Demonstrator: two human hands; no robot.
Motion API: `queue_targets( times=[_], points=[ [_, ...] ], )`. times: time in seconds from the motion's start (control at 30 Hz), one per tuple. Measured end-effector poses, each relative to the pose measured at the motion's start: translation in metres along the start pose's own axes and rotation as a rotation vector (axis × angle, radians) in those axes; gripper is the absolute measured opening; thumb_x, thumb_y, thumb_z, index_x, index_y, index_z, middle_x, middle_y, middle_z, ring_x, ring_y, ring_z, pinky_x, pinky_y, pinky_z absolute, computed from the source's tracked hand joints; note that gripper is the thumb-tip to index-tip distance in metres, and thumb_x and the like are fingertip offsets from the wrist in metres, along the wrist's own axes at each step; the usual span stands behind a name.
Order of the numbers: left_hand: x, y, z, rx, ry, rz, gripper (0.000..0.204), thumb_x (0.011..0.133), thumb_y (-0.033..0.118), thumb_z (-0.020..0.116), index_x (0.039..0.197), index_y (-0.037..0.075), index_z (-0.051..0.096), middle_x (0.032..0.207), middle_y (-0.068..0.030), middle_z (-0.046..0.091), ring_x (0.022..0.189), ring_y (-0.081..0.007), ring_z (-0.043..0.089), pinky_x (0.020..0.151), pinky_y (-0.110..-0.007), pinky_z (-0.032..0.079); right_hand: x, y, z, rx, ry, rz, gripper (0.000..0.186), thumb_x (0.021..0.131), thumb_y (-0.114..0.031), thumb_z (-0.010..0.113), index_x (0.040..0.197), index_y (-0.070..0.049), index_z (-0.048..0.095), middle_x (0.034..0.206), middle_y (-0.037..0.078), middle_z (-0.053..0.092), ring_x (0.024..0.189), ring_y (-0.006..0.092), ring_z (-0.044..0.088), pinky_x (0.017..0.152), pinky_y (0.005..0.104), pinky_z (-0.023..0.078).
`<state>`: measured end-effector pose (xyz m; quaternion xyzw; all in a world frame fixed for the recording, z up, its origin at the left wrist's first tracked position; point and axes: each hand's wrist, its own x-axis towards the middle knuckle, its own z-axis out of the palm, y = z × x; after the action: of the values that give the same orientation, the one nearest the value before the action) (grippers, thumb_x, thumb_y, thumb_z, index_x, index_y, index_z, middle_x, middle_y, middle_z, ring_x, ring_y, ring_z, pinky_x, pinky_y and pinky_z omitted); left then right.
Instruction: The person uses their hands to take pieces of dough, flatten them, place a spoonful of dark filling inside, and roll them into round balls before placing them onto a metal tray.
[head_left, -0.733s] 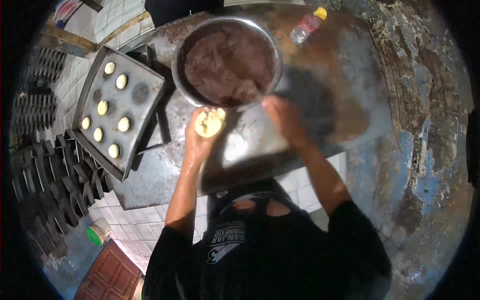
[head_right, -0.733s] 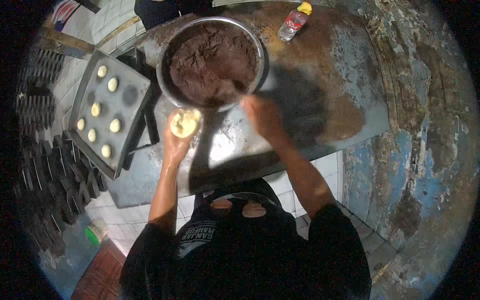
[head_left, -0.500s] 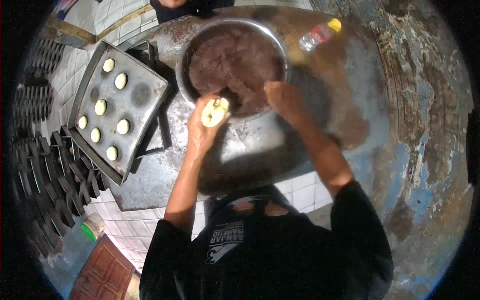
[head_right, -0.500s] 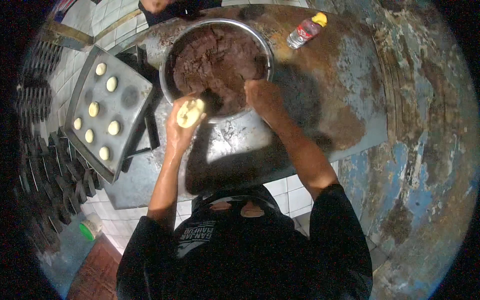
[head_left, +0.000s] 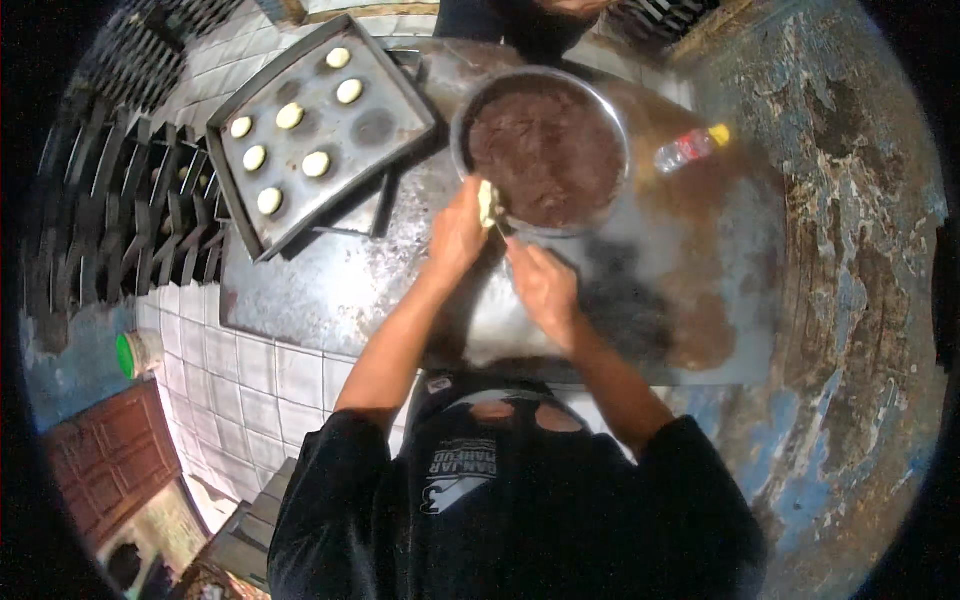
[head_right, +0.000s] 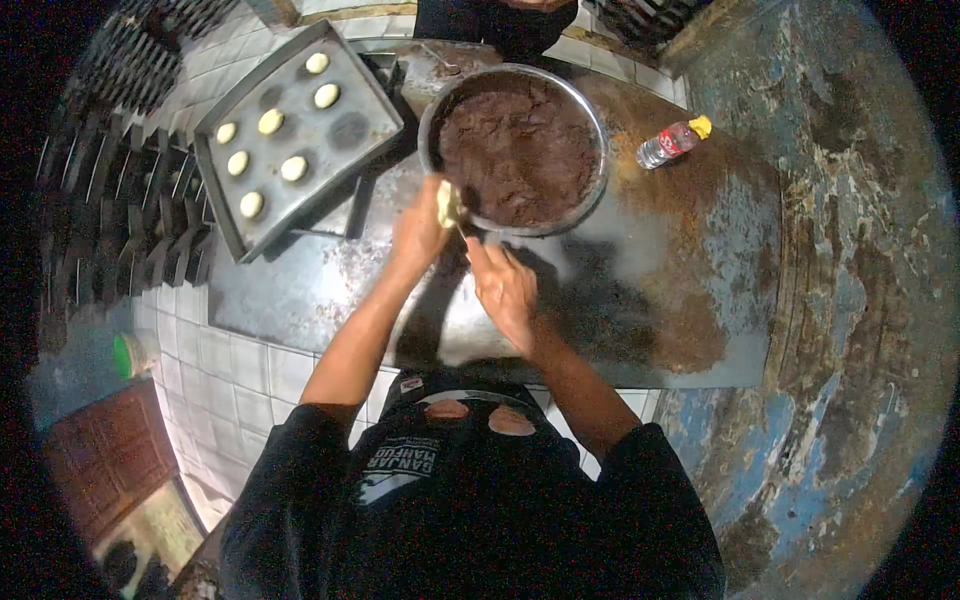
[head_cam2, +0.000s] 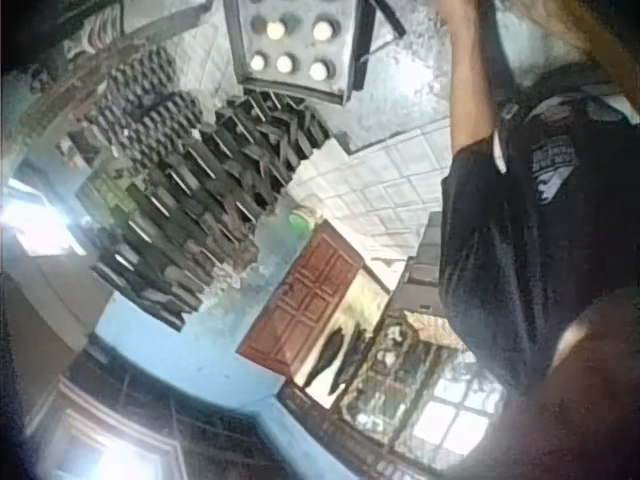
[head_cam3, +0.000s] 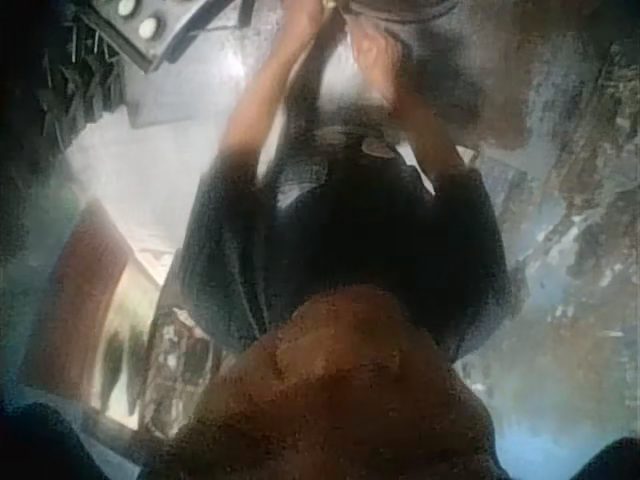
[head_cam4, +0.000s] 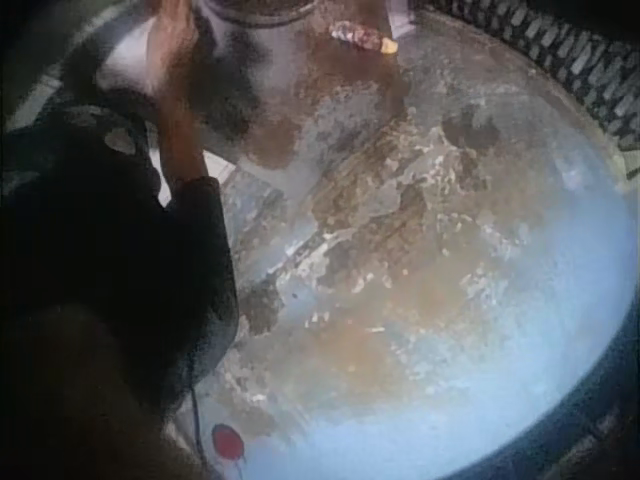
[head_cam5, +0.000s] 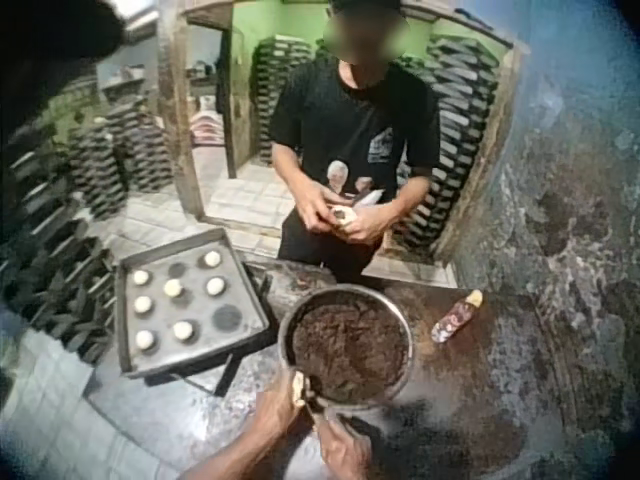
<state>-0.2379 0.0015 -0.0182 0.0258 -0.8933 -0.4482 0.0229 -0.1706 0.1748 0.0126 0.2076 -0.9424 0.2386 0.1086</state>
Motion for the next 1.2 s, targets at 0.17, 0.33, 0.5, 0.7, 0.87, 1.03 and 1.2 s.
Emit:
queue_targets(
  times=[0.17, 0.33, 0.5, 0.7, 0.87, 1.03, 1.2],
  points=[
    [-0.064, -0.069, -0.001, -0.346, 0.03, -0.248, 0.038, 0.091, 0.009, 0.07, 0.126, 0.012, 0.056, 0.104, -0.011, 0.071, 0.089, -0.0272, 0.07, 0.073, -0.043, 0.054, -0.071, 0.015, 0.008, 0.494, -0.088, 0.103, 0.027, 0.094, -0.013, 0.068, 0.117, 0.0, 0.069, 0.087, 0.014, 0.068, 0.077, 0.0312, 0.07, 0.067, 0.0421, 0.057],
    [-0.153, 0.002, 0.012, -0.746, -0.298, -0.104, 0.062, 0.085, 0.007, 0.077, 0.14, 0.013, 0.048, 0.121, -0.0045, 0.062, 0.115, -0.0174, 0.058, 0.098, -0.032, 0.049, -0.059, 0.004, 0.007, 0.875, -0.111, 0.596, 0.049, 0.093, -0.015, 0.071, 0.134, 0.006, 0.056, 0.104, 0.017, 0.074, 0.1, 0.0285, 0.072, 0.087, 0.0359, 0.057],
    [-0.206, 0.001, 0.025, -0.572, -0.174, -0.045, 0.054, 0.087, 0.019, 0.078, 0.133, 0.009, 0.052, 0.11, -0.006, 0.065, 0.103, -0.0175, 0.063, 0.089, -0.033, 0.052, -0.121, -0.042, -0.037, 0.654, -0.04, -0.214, 0.036, 0.095, -0.003, 0.056, 0.131, 0.001, 0.06, 0.114, 0.024, 0.07, 0.092, 0.0371, 0.072, 0.088, 0.0396, 0.057],
    [-0.25, 0.069, -0.004, -1.001, -0.287, -0.363, 0.041, 0.093, 0.02, 0.074, 0.128, 0.007, 0.058, 0.109, -0.0062, 0.066, 0.101, -0.0154, 0.063, 0.086, -0.035, 0.053, -0.171, -0.065, -0.059, 0.931, 0.031, 0.438, 0.041, 0.094, -0.004, 0.062, 0.135, -0.002, 0.057, 0.124, 0.014, 0.068, 0.109, 0.0245, 0.066, 0.088, 0.0397, 0.054],
    [-0.261, 0.073, -0.015, -0.128, 0.24, 0.364, 0.037, 0.102, 0.036, 0.062, 0.12, 0.004, 0.071, 0.141, -0.0158, 0.062, 0.137, -0.032, 0.052, 0.11, -0.045, 0.043, -0.166, -0.073, -0.033, 1.126, 0.171, 0.53, 0.039, 0.094, 0.0, 0.064, 0.132, -0.001, 0.054, 0.115, 0.01, 0.066, 0.103, 0.0134, 0.064, 0.092, 0.0308, 0.05],
    [-0.266, 0.061, -0.054, -0.365, -0.044, 0.145, 0.049, 0.101, 0.034, 0.064, 0.146, 0.012, 0.058, 0.128, -0.0155, 0.07, 0.118, -0.0226, 0.064, 0.098, -0.037, 0.05, -0.133, -0.067, -0.048, 1.709, -0.362, 0.644, 0.024, 0.095, 0.0, 0.064, 0.118, 0.003, 0.065, 0.105, 0.006, 0.068, 0.097, 0.0138, 0.064, 0.091, 0.0291, 0.05],
    [-0.256, 0.025, -0.098, -0.325, -0.158, -0.029, 0.06, 0.1, 0.032, 0.068, 0.152, 0.011, 0.049, 0.102, -0.0078, 0.072, 0.086, -0.0157, 0.064, 0.081, -0.031, 0.053, -0.088, -0.127, -0.07, 0.771, -0.242, -0.317, 0.024, 0.093, -0.01, 0.066, 0.114, 0.002, 0.07, 0.106, 0.015, 0.074, 0.099, 0.0304, 0.071, 0.089, 0.0389, 0.055]
  ],
)
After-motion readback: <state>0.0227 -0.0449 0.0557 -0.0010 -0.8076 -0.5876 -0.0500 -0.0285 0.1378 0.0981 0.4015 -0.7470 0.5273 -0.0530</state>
